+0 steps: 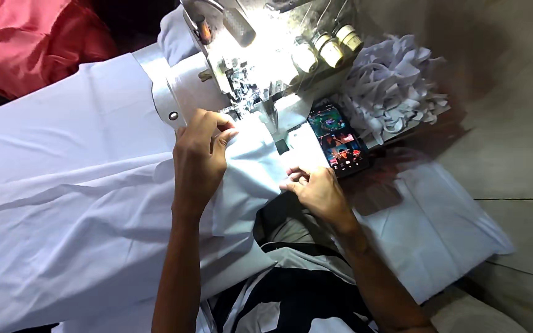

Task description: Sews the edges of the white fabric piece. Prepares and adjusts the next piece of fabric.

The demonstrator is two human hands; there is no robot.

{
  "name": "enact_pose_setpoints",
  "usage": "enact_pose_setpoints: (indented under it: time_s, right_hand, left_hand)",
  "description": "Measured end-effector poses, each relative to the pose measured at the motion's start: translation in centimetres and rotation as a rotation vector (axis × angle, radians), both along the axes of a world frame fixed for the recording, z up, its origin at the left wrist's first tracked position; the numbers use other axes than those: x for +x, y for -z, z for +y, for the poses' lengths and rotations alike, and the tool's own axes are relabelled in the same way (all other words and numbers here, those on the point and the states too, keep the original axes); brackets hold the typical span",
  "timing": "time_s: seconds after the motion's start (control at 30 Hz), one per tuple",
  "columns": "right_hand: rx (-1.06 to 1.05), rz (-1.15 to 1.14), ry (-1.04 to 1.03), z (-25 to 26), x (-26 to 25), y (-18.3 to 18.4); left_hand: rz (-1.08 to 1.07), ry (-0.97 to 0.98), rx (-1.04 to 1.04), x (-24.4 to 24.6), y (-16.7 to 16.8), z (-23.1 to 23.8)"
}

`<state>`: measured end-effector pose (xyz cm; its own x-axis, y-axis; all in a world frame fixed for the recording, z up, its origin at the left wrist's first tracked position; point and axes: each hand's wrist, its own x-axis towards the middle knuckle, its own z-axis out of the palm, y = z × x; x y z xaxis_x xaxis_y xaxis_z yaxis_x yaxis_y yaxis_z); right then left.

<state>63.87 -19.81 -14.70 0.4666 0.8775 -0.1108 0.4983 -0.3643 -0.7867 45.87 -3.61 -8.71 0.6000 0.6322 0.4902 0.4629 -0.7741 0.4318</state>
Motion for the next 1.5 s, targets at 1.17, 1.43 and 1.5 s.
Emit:
enact_pose_setpoints:
  time_s: [1.17, 1.43, 1.5]
  right_hand:
    - [0.04, 0.026, -0.035, -0.3, 0.8, 0.4]
    - [0.069, 0.041, -0.022, -0.3, 0.9, 0.6]
    - [0.055, 0.041, -0.01, -0.3, 0.9, 0.6]
  left_hand:
    - [-0.053, -0.119, 0.049, 0.7, 0.7, -0.5]
    - [-0.071, -0.135, 0.083, 0.8, 1.0, -0.7]
    - [-0.097, -0.146, 0.085, 0.8, 1.0, -0.8]
